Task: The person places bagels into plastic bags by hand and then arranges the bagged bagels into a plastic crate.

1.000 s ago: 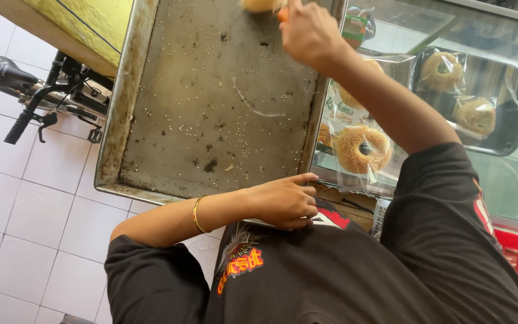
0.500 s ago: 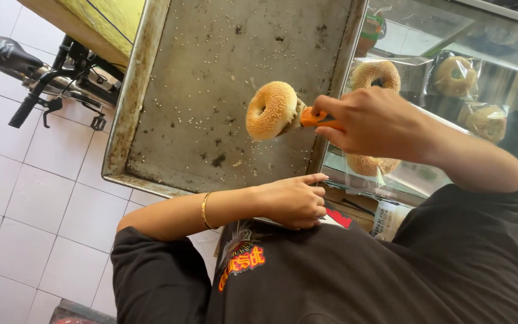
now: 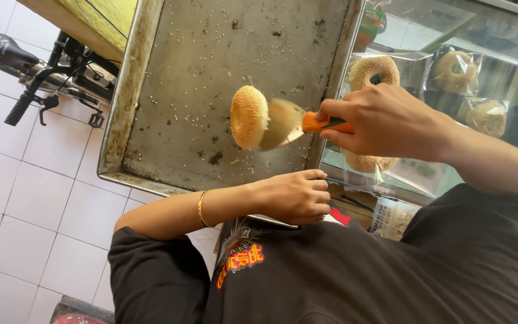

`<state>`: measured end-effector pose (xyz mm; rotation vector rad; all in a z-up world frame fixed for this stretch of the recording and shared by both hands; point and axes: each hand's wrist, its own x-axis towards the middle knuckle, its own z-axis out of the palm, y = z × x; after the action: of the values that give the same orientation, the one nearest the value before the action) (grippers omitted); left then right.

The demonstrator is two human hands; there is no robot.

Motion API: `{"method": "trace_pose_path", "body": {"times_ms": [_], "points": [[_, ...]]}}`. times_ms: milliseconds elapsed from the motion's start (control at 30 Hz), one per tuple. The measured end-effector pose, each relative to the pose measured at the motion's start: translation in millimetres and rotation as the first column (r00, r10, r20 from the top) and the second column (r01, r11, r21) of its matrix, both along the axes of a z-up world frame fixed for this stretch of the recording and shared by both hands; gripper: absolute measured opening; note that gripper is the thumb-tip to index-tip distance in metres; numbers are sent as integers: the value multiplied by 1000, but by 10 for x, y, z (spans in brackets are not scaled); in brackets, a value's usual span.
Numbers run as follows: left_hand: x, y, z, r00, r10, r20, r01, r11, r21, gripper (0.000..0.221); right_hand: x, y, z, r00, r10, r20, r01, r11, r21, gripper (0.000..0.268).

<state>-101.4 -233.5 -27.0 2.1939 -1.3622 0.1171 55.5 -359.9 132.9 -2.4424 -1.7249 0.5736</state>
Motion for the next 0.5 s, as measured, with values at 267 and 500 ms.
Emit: {"method": "trace_pose_path", "body": {"times_ms": [267,500], "points": [[-11,7,73,1000,12,28,-12,1000,-11,17,186,-257,184,963,-115,245,171,960,-222,26],[0,-14,24,999,33,29,-33,999,17,22,697,-384,-75,884,-205,421,-4,895,446,26]]}}
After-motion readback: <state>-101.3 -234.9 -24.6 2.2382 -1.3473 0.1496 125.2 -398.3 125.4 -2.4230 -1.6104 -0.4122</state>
